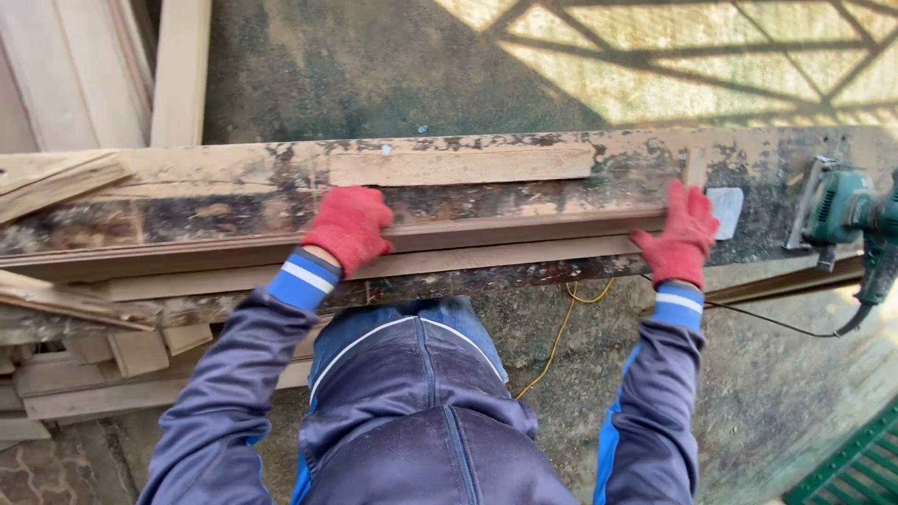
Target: The recorder uses an electric sander and manual sandpaper to smooth the surface and edges of a wood plank.
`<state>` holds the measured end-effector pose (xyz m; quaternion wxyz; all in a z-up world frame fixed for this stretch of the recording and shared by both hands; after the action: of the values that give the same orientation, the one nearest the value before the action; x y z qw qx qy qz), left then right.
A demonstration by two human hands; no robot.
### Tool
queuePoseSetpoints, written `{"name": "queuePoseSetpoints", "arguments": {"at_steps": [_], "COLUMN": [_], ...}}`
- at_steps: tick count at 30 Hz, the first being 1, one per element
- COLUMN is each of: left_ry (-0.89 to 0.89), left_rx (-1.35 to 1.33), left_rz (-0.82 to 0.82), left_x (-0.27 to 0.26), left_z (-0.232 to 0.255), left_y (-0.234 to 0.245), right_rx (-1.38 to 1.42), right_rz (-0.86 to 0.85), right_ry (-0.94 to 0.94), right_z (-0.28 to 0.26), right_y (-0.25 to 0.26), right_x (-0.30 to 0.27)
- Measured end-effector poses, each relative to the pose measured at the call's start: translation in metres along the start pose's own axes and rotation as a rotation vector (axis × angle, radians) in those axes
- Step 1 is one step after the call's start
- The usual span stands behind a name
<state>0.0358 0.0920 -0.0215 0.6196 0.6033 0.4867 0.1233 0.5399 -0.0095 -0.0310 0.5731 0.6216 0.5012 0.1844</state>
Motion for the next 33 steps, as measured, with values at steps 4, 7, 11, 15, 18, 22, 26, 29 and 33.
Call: {"name": "queuePoseSetpoints", "arguments": {"at_steps": [4, 7, 11, 15, 18, 22, 26, 29, 33], "left_ry": [-0.001, 0.175, 0.336, 0.397, 0.47, 0.595, 0.666, 0.637, 0.603], "left_rx": [-0.297, -0.295, -0.177, -0.098, -0.052, 0.004, -0.153, -0.361, -0.507], "left_rz": [0.34, 0.54, 0.629, 0.58, 0.763, 0.718, 0.491, 0.097, -0.219], "left_x": [-0.051, -0.075, -0.098, -0.12, -0.17, -0.204, -0.249, -0.254, -0.225], "left_z": [0.038, 0.046, 0.057, 0.08, 0.109, 0.165, 0.176, 0.2, 0.24], "left_y": [-0.005, -0.004, 0.01, 0.037, 0.07, 0.056, 0.012, -0.082, -0.223], "right_rx": [0.041, -0.038, -0.195, -0.223, 0.279, 0.384, 0.526, 0.5, 0.289], "right_rz": [0.173, 0.321, 0.387, 0.386, 0.059, -0.049, -0.419, -0.718, -0.781], "right_ry": [0.165, 0.446, 0.652, 0.691, 0.502, 0.721, 0.825, 0.781, 0.563], "right_z": [0.032, 0.052, 0.058, 0.101, 0.15, 0.15, 0.136, 0.136, 0.071], "right_y": [0.001, -0.003, 0.008, 0.021, -0.002, 0.018, 0.04, 0.055, 0.09], "right_x": [-0.026, -0.029, -0.036, -0.015, 0.027, 0.041, 0.056, 0.057, -0.046]}}
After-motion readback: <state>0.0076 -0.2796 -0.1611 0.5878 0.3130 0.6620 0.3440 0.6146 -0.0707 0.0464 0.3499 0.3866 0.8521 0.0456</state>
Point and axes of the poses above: each hand's wrist, its own x-axis towards the middle knuckle, its own y-axis out of the back of the hand, z = x × y, the point moved 10 cm from there along x, towards the middle knuckle, and after that the axes turned 12 degrees about x, right-handed, at the moved point
